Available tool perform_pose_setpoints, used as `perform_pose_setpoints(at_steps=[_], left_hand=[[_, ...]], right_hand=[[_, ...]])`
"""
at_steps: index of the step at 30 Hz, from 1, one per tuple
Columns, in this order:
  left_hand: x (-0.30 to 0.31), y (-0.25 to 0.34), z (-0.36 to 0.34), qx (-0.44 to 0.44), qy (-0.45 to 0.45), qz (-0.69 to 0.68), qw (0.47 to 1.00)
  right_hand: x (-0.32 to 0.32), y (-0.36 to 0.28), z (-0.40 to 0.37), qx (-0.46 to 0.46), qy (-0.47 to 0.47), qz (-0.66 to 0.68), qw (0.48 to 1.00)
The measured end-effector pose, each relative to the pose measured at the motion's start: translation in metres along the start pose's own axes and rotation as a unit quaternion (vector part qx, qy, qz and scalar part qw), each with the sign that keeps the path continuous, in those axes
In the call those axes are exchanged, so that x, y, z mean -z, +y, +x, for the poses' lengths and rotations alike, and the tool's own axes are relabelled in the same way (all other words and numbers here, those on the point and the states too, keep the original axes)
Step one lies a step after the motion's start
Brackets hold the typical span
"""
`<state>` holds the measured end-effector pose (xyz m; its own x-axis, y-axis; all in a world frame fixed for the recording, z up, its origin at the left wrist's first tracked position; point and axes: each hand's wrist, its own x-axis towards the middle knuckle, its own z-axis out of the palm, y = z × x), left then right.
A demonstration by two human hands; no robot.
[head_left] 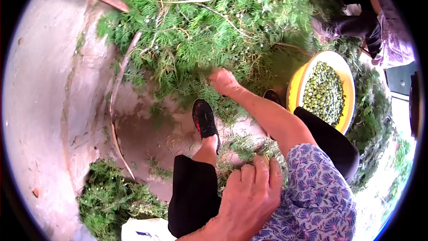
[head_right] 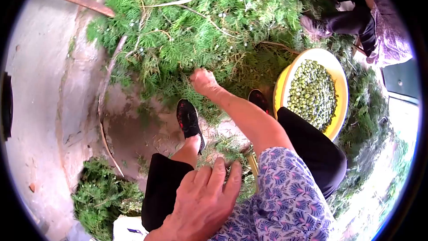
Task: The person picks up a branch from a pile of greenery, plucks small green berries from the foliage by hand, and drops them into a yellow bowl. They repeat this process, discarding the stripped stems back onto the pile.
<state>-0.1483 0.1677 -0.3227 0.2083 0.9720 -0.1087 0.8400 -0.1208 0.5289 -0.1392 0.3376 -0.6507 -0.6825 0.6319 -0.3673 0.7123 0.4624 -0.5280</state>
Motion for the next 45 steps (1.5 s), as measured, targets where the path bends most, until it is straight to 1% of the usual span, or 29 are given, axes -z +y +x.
perform_pose_setpoints(at_steps=[2, 3, 4, 5, 6, 7, 8, 12, 14, 16, 17, 18, 20, 21, 23, 24, 26, 28, 30, 31, 32, 34, 36, 38, 39, 40, 43, 44, 45], left_hand=[[0.0, -0.002, 0.0, 0.001, -0.011, 0.014, 1.0], [0.004, 0.0, 0.003, -0.001, -0.013, 0.013, 1.0], [0.011, 0.003, 0.007, 0.012, -0.014, 0.027, 0.999], [0.016, 0.005, 0.01, 0.026, -0.014, 0.042, 0.999], [0.019, 0.005, 0.012, 0.026, -0.016, 0.045, 0.999], [0.02, 0.004, 0.014, 0.017, -0.014, 0.048, 0.999], [0.021, 0.004, 0.016, 0.007, -0.013, 0.049, 0.999], [0.003, 0.004, 0.017, -0.013, 0.057, 0.077, 0.995], [0.014, 0.008, 0.022, -0.006, -0.011, 0.061, 0.998], [0.013, 0.01, 0.025, 0.002, -0.028, 0.067, 0.997], [0.012, 0.011, 0.026, 0.01, -0.045, 0.068, 0.997], [0.012, 0.013, 0.027, 0.014, -0.045, 0.072, 0.996], [0.012, 0.017, 0.029, 0.049, -0.087, 0.014, 0.995], [0.008, 0.016, 0.028, 0.053, -0.083, 0.019, 0.995], [-0.001, 0.01, 0.027, -0.007, -0.026, 0.033, 0.999], [0.0, 0.012, 0.027, -0.005, -0.019, 0.037, 0.999], [0.002, 0.015, 0.03, 0.004, -0.09, 0.019, 0.996], [-0.004, 0.013, 0.029, 0.002, -0.072, 0.03, 0.997], [-0.004, 0.014, 0.028, 0.001, -0.056, 0.034, 0.998], [-0.003, 0.014, 0.029, -0.007, -0.055, 0.039, 0.998], [-0.002, 0.015, 0.029, -0.016, -0.057, 0.042, 0.997], [-0.003, 0.016, 0.031, -0.01, -0.059, 0.033, 0.998], [-0.004, 0.016, 0.032, -0.007, -0.066, 0.031, 0.997], [-0.004, 0.015, 0.033, 0.016, -0.052, 0.055, 0.997], [-0.002, 0.014, 0.033, 0.005, -0.056, 0.054, 0.997], [-0.001, 0.012, 0.033, 0.008, -0.054, 0.053, 0.997], [0.0, 0.014, 0.032, 0.011, -0.058, 0.057, 0.997], [-0.001, 0.014, 0.031, 0.008, -0.035, 0.048, 0.998], [-0.001, 0.012, 0.031, 0.004, -0.011, 0.041, 0.999]], right_hand=[[0.025, 0.018, 0.018, -0.079, 0.013, -0.057, 0.995], [0.03, 0.044, 0.024, -0.124, 0.132, 0.041, 0.983], [0.034, 0.069, 0.03, -0.14, 0.259, 0.142, 0.945], [0.057, 0.073, 0.024, -0.097, 0.292, -0.063, 0.949], [0.077, 0.086, 0.03, -0.165, 0.194, -0.061, 0.965], [0.074, 0.112, 0.037, -0.172, 0.193, -0.055, 0.964], [0.089, 0.115, 0.035, -0.205, 0.103, -0.03, 0.973], [0.094, 0.101, 0.04, -0.174, 0.035, -0.086, 0.98], [0.102, 0.071, 0.038, -0.196, 0.007, -0.065, 0.978], [0.094, 0.075, 0.055, -0.138, -0.015, 0.006, 0.99], [0.099, 0.068, 0.06, -0.166, -0.019, 0.144, 0.975], [0.101, 0.053, 0.059, -0.189, 0.031, 0.313, 0.93], [0.11, 0.042, 0.069, -0.153, -0.036, 0.391, 0.907], [0.112, 0.035, 0.07, -0.146, -0.037, 0.392, 0.908], [0.119, 0.019, 0.073, -0.182, 0.026, 0.422, 0.888], [0.118, 0.009, 0.071, -0.124, 0.113, 0.272, 0.947], [0.124, -0.002, 0.057, -0.056, 0.145, 0.18, 0.971], [0.118, 0.009, 0.039, 0.067, 0.223, 0.028, 0.972], [0.104, 0.018, 0.022, 0.121, 0.274, 0.077, 0.951], [0.103, 0.014, 0.011, 0.045, 0.234, 0.219, 0.946], [0.114, -0.006, -0.007, -0.038, 0.214, 0.356, 0.909], [0.13, -0.022, -0.021, -0.173, 0.161, 0.506, 0.83], [0.116, -0.007, 0.002, -0.177, 0.151, 0.485, 0.843], [0.098, 0.007, 0.029, -0.097, 0.244, 0.237, 0.935], [0.079, 0.032, 0.054, -0.001, 0.255, 0.08, 0.964], [0.08, 0.028, 0.057, 0.002, 0.252, 0.079, 0.964], [0.09, 0.006, 0.041, -0.018, 0.166, -0.063, 0.984], [0.091, 0.007, 0.041, -0.016, 0.164, -0.063, 0.984], [0.093, 0.008, 0.042, -0.102, 0.179, 0.037, 0.978]])
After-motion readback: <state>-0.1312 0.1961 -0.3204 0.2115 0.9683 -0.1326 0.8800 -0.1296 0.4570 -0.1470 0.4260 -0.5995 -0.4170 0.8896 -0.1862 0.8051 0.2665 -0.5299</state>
